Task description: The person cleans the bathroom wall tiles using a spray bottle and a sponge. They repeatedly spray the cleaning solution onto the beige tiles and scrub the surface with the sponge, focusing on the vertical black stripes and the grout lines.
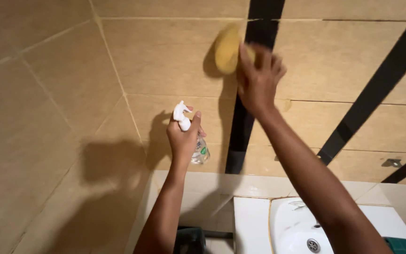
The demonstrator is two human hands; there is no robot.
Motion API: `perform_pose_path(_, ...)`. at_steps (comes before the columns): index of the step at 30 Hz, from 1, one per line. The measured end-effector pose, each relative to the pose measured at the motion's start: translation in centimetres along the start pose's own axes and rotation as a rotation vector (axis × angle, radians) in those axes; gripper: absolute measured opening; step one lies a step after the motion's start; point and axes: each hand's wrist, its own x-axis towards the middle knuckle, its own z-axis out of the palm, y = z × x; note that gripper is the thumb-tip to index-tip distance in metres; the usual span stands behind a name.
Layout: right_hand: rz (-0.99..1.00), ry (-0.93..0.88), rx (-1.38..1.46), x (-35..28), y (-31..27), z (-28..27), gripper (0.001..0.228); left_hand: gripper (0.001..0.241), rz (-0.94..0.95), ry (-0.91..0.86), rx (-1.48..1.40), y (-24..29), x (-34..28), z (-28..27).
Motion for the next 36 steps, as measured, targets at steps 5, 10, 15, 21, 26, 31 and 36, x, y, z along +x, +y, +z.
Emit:
perform_pose_path(5,-0.102,0.063,0.027,4.2,-1.8,2.1,0.061,0.023,-0.025,0.030,0.088,1.1,-0.6,-1.5)
perform_pose_path(10,-0.298,0.001,-0.109,1.5,-3.6,3.5,0.059,0.024,-0.014,0.038,0.062,0.9,0.0,-2.4)
perform_pose_path(15,-0.465,-0.217,-0.049,-5.6,-4.5,4.5,0.060,0.026,0.034,-0.017,-0.066,0.3,0.8,-2.3)
perform_pose_path(21,-0.524,-0.428,-0.029,-15.0,-3.7,5.7,0.054,0.014,0.037,0.028,-0.071,-0.4,1.0,-2.0)
perform_pose_path(26,-0.466,-0.434,0.021,-15.8,-3.4,5.0,0.061,0.017,0.035,0.093,0.144,-0.7,0.3,-3.2)
perform_pose_path(31,-0.319,-0.364,0.009,-9.9,-3.7,4.1,0.064,0.017,0.057,0.122,0.076,0.1,-0.4,-4.5)
perform_pose_path(36,-0.247,-0.050,-0.021,-2.5,-5.9,4.0,0.054,0.023,-0.006,0.122,0.052,1.6,-1.3,-5.7)
